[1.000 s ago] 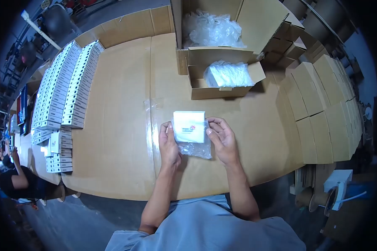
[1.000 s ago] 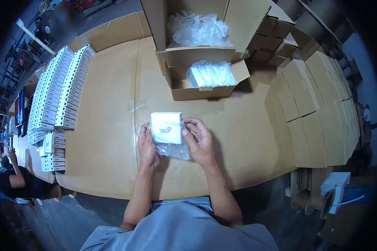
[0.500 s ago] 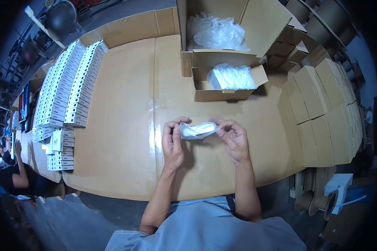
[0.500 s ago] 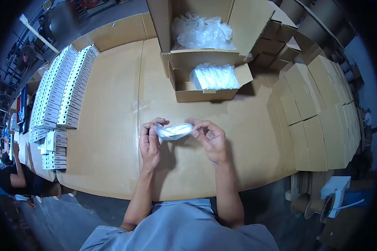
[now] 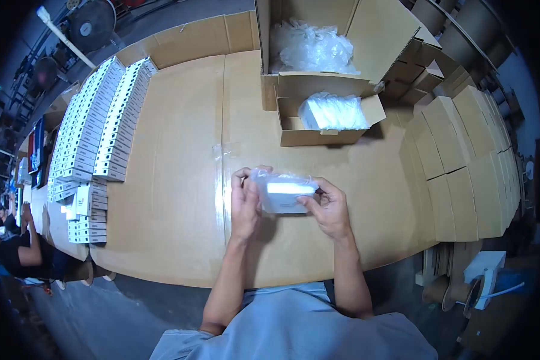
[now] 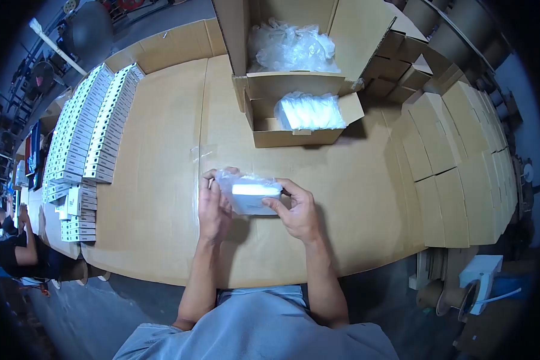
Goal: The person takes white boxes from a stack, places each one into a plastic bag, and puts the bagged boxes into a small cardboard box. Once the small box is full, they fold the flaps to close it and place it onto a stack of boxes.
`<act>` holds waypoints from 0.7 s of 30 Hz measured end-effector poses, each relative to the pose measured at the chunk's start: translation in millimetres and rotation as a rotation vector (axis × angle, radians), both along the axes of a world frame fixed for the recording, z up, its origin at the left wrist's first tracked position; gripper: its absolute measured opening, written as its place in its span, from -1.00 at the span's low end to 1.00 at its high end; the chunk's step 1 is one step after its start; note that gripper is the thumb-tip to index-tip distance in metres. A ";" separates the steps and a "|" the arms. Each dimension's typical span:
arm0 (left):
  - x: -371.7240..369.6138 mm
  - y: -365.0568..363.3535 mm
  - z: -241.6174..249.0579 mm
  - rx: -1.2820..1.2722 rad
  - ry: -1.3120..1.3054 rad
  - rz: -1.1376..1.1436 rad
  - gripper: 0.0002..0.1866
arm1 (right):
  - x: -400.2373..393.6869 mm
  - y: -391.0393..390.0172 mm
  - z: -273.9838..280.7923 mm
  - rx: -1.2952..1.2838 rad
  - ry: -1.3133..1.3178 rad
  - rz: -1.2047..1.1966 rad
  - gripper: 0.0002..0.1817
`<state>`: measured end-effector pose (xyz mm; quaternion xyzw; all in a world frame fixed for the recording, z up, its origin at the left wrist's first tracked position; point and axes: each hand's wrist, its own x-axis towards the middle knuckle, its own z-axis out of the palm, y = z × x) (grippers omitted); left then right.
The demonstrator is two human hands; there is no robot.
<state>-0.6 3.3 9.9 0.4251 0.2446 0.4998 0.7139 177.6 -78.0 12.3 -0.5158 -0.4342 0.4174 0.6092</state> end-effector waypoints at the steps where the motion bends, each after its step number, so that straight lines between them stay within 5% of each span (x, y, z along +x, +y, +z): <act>1: -3.0 2.7 -2.3 0.091 0.129 -0.033 -0.60 | -0.2 -1.1 -0.1 0.002 0.044 -0.013 -0.58; 3: -9.6 -1.2 0.6 0.160 0.231 -0.160 -0.50 | 1.2 -2.6 2.9 -0.018 0.138 -0.007 -0.65; 5: -14.0 -3.3 4.2 0.108 0.238 -0.255 -0.52 | 6.4 0.2 5.5 0.004 -0.033 0.023 -0.68; 11: -6.0 -10.6 6.3 -0.246 0.096 -0.084 -0.74 | 2.7 -0.4 7.3 0.024 -0.068 0.099 -0.83; 15: -8.9 -6.5 -5.6 -0.111 0.193 -0.063 -0.75 | 2.3 -4.7 5.4 0.017 -0.117 0.109 -0.85; 21: -3.8 -4.6 -12.8 -0.297 0.063 0.018 -0.71 | 15.7 -3.2 -0.8 0.062 0.156 -0.163 -0.86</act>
